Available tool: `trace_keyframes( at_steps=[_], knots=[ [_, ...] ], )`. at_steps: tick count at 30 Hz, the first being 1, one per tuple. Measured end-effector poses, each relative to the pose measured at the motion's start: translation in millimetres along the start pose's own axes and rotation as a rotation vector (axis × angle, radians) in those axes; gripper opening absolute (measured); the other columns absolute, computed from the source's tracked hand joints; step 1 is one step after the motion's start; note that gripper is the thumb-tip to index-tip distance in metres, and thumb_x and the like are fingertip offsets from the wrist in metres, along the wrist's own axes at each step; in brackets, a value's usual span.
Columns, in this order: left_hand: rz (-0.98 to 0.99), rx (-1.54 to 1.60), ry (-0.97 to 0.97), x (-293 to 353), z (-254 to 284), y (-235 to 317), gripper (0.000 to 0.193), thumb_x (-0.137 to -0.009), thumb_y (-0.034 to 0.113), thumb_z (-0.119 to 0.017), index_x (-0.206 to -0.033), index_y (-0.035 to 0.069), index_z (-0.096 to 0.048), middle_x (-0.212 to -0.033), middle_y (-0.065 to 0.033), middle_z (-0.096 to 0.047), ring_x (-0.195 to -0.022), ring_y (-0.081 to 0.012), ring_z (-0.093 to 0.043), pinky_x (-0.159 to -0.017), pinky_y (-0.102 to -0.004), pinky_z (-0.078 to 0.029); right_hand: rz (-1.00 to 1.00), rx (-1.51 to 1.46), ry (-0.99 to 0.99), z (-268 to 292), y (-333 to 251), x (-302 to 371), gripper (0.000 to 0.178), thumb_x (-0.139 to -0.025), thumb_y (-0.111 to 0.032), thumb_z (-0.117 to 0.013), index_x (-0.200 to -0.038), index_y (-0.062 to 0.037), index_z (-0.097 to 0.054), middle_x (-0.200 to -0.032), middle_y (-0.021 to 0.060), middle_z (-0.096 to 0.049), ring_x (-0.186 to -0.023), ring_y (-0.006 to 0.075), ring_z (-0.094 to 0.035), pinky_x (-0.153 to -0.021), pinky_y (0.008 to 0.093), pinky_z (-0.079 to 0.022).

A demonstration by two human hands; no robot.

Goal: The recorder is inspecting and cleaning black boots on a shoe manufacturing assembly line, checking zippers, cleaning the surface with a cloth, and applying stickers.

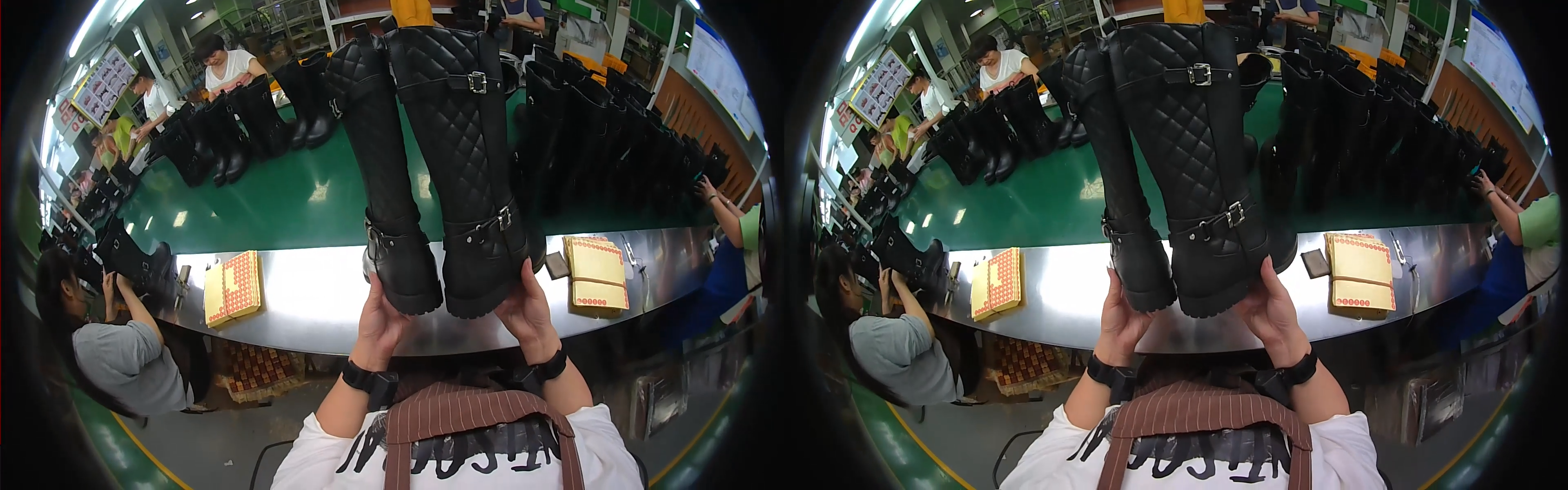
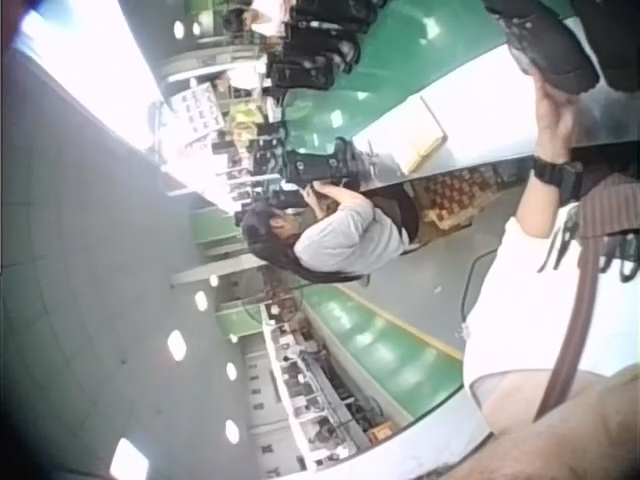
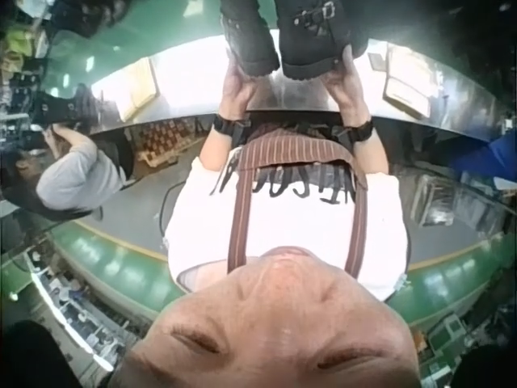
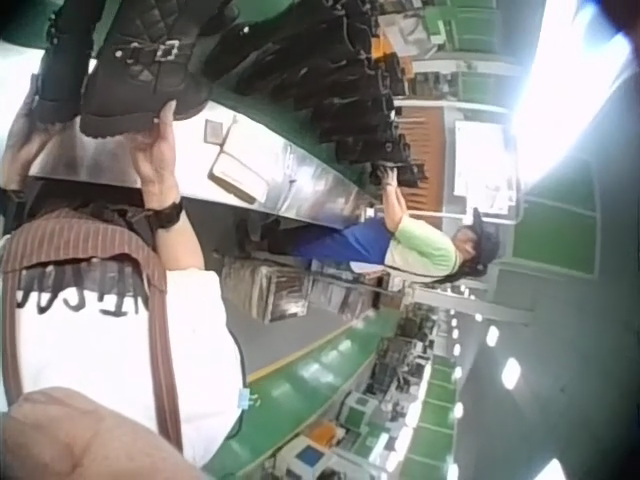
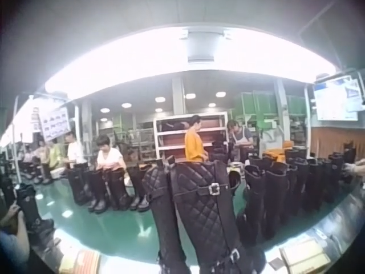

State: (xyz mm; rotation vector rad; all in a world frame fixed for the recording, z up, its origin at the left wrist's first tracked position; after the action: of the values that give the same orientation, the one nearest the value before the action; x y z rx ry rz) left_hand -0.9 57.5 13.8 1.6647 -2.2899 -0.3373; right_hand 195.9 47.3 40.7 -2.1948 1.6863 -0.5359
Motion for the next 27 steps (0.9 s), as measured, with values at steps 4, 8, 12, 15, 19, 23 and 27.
trace_keyframes(
  at_steps=[4,8,12,15,19,23,27],
  knots=[
    [-0.002,-0.005,0.009,4.1,0.6,2.3,0.059,-0.096,0.050,-0.049,-0.142,0.014,-0.041,-0.140,-0.0107,-0.051,-0.126,-0.0271,-0.052,-0.103,-0.0458,-0.046,0.009,-0.015,0.035,-3.5,1.4,-3.7,0.058,-0.096,-0.044,-0.055,-0.140,-0.0090,-0.044,-0.141,0.0108,-0.050,-0.130,0.0284,-0.048,-0.109,0.0457,-0.040],
    [-0.015,-0.010,0.028,4.6,0.6,4.1,0.060,-0.096,0.050,-0.050,-0.143,0.014,-0.040,-0.140,-0.0102,-0.050,-0.128,-0.0269,-0.051,-0.105,-0.0467,-0.044,0.006,-0.053,0.023,-4.7,3.3,-6.7,0.059,-0.096,-0.045,-0.055,-0.141,-0.0093,-0.043,-0.141,0.0106,-0.050,-0.129,0.0281,-0.048,-0.108,0.0450,-0.040],
    [-0.022,-0.079,0.000,5.3,-3.2,3.1,0.064,-0.097,0.050,-0.047,-0.146,0.011,-0.033,-0.145,-0.0089,-0.046,-0.132,-0.0256,-0.047,-0.109,-0.0432,-0.040,0.018,0.020,0.042,5.7,3.0,-9.4,0.060,-0.096,-0.046,-0.054,-0.142,-0.0098,-0.042,-0.143,0.0103,-0.049,-0.130,0.0279,-0.047,-0.108,0.0448,-0.040],
    [-0.020,-0.100,0.021,7.6,-1.3,2.4,0.064,-0.098,0.049,-0.046,-0.147,0.011,-0.032,-0.146,-0.0095,-0.044,-0.134,-0.0261,-0.044,-0.112,-0.0443,-0.036,0.007,0.066,0.054,13.9,4.6,-11.7,0.060,-0.097,-0.047,-0.052,-0.142,-0.0100,-0.042,-0.143,0.0099,-0.048,-0.131,0.0285,-0.046,-0.109,0.0460,-0.037],
    [-0.064,-0.127,0.022,5.3,-1.3,7.6,0.064,-0.098,0.048,-0.046,-0.148,0.011,-0.031,-0.147,-0.0097,-0.044,-0.135,-0.0271,-0.043,-0.113,-0.0467,-0.034,0.011,0.075,0.005,13.2,7.0,-14.1,0.061,-0.096,-0.049,-0.052,-0.143,-0.0105,-0.041,-0.143,0.0095,-0.049,-0.131,0.0293,-0.046,-0.110,0.0475,-0.036],
    [-0.061,-0.151,0.018,0.8,0.3,8.9,0.063,-0.098,0.048,-0.047,-0.146,0.010,-0.033,-0.144,-0.0094,-0.048,-0.131,-0.0262,-0.049,-0.109,-0.0455,-0.039,0.045,0.087,0.031,14.1,4.9,-15.7,0.062,-0.095,-0.049,-0.053,-0.143,-0.0110,-0.041,-0.143,0.0097,-0.048,-0.132,0.0294,-0.045,-0.110,0.0475,-0.035],
    [-0.070,-0.133,0.044,-0.3,4.2,11.1,0.062,-0.098,0.048,-0.047,-0.145,0.010,-0.034,-0.144,-0.0092,-0.048,-0.130,-0.0253,-0.049,-0.108,-0.0448,-0.040,0.043,0.045,-0.003,9.4,4.4,-14.5,0.057,-0.097,-0.046,-0.052,-0.140,-0.0091,-0.044,-0.140,0.0105,-0.051,-0.129,0.0289,-0.048,-0.111,0.0462,-0.035]
  ],
)
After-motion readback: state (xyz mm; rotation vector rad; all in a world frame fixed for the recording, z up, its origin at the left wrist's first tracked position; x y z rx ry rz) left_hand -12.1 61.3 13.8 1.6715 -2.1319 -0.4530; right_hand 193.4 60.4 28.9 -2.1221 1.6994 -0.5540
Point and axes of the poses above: each hand's wrist, its own x-axis away from the middle knuckle, its own z-axis out of the back of the hand, y = z × x, the point moved 10 cm from there along -x, towards the middle knuckle
